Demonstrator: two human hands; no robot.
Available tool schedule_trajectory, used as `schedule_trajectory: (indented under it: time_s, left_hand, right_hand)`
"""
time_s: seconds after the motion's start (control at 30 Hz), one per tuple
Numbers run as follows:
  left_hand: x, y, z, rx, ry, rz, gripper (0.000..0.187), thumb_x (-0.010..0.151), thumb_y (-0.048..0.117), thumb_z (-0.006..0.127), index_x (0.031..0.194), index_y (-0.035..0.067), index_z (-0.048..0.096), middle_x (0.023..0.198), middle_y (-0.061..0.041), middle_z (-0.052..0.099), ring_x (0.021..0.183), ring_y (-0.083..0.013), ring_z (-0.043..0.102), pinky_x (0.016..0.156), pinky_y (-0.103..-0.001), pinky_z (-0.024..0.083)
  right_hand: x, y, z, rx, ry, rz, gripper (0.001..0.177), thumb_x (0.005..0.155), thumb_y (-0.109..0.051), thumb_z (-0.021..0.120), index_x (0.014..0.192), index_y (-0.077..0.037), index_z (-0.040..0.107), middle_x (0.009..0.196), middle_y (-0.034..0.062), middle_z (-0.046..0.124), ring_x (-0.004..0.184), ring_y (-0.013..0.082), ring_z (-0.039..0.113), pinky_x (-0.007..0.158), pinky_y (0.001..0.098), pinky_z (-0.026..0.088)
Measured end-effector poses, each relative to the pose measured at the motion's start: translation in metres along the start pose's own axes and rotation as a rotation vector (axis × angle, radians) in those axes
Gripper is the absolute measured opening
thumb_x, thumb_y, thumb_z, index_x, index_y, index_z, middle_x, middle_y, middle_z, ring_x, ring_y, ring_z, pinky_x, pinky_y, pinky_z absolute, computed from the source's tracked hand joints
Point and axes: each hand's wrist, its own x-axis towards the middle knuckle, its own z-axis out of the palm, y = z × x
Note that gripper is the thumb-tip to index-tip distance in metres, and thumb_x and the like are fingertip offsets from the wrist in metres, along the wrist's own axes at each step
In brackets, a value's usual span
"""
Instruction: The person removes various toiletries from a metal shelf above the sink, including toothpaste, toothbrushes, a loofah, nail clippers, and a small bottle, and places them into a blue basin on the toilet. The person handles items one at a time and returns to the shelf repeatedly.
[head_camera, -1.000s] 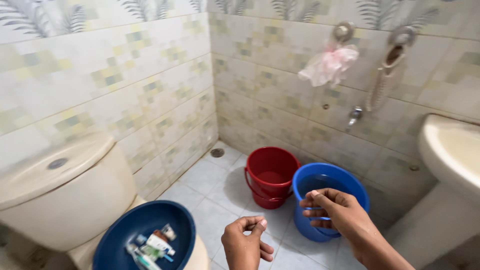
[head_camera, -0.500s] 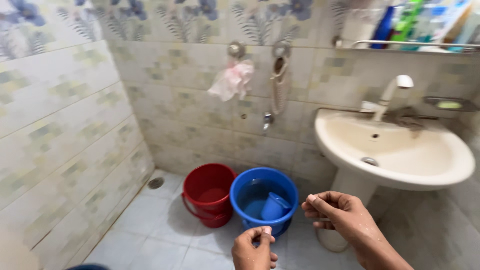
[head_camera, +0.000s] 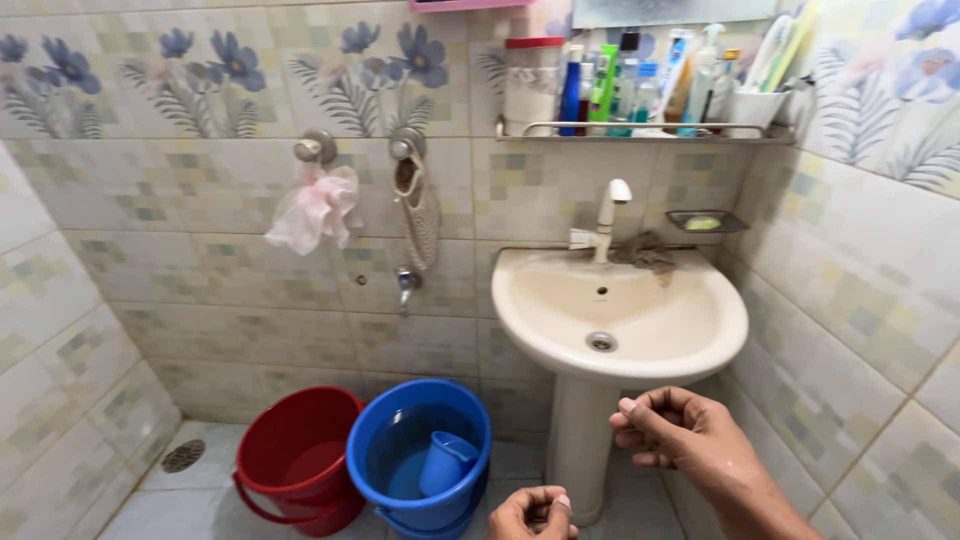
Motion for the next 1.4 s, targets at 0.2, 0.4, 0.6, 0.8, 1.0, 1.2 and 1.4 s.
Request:
schedule_trajectory:
  time_s: [0.2,0.4,0.6,0.8,1.0,1.2,1.4]
  left_hand:
    - [-0.019,0.020,0.042,-0.012,-0.161,-0.084,0.018,0.085,0.014,0.081,0.096,0.001,0.078,0.071,-0.009,0.079,0.059,-0.0165,0.079,0.059,-0.027,0.064]
    - [-0.037,0.051,0.062,0.015,-0.114,-0.165,0.023,0.087,0.022,0.082,0.091,0.000,0.078,0.069,-0.011,0.078,0.052,-0.0203,0.076,0.053,-0.031,0.061]
    - [-0.028,0.061,0.094,0.029,-0.120,-0.060,0.022,0.085,0.020,0.079,0.082,-0.001,0.082,0.060,-0.009,0.077,0.042,-0.0122,0.058,0.043,-0.026,0.045]
    - [-0.010,0.077,0.141,0.015,-0.027,0.013,0.021,0.086,0.019,0.080,0.078,-0.001,0.083,0.056,-0.010,0.076,0.044,-0.0075,0.064,0.046,-0.023,0.047]
    - [0.002,0.114,0.167,0.015,-0.162,-0.137,0.034,0.095,0.030,0.071,0.075,0.002,0.074,0.059,-0.008,0.072,0.035,-0.0168,0.054,0.035,-0.032,0.040]
    - [0.028,0.160,0.190,0.141,-0.245,-0.170,0.049,0.097,0.037,0.066,0.068,-0.003,0.072,0.060,-0.010,0.073,0.035,-0.0156,0.055,0.035,-0.030,0.042]
    - [0.075,0.194,0.217,0.045,-0.277,-0.030,0.037,0.086,0.033,0.076,0.071,-0.001,0.076,0.060,-0.004,0.073,0.039,-0.0113,0.058,0.036,-0.030,0.046]
  right_hand:
    - [0.011,0.014,-0.044,-0.017,0.066,0.077,0.036,0.098,-0.037,0.068,0.108,-0.003,0.071,0.102,0.0128,0.082,0.095,0.0218,0.076,0.082,0.0388,0.060]
    - [0.011,0.025,-0.067,0.044,0.077,0.083,0.037,0.100,-0.040,0.064,0.108,-0.004,0.069,0.102,0.0123,0.082,0.095,0.0218,0.076,0.083,0.0405,0.061]
    - [0.015,0.028,-0.089,0.092,0.148,0.082,0.033,0.100,-0.038,0.063,0.109,-0.006,0.067,0.100,0.0137,0.083,0.095,0.0234,0.077,0.083,0.0416,0.061]
    - [0.032,0.027,-0.111,0.107,0.218,0.096,0.034,0.101,-0.038,0.061,0.107,-0.005,0.067,0.100,0.0135,0.083,0.094,0.0230,0.076,0.083,0.0413,0.061]
    - [0.057,0.031,-0.127,0.130,0.237,0.063,0.033,0.096,-0.036,0.068,0.102,-0.004,0.069,0.097,0.0128,0.082,0.093,0.0231,0.076,0.080,0.0400,0.060]
    - [0.095,0.026,-0.135,0.137,0.266,0.066,0.033,0.093,-0.037,0.070,0.097,-0.005,0.070,0.096,0.0113,0.082,0.092,0.0215,0.077,0.079,0.0379,0.060]
    - [0.147,0.008,-0.136,0.111,0.255,-0.004,0.034,0.087,-0.034,0.078,0.087,-0.002,0.070,0.091,0.0094,0.080,0.088,0.0188,0.075,0.076,0.0351,0.060]
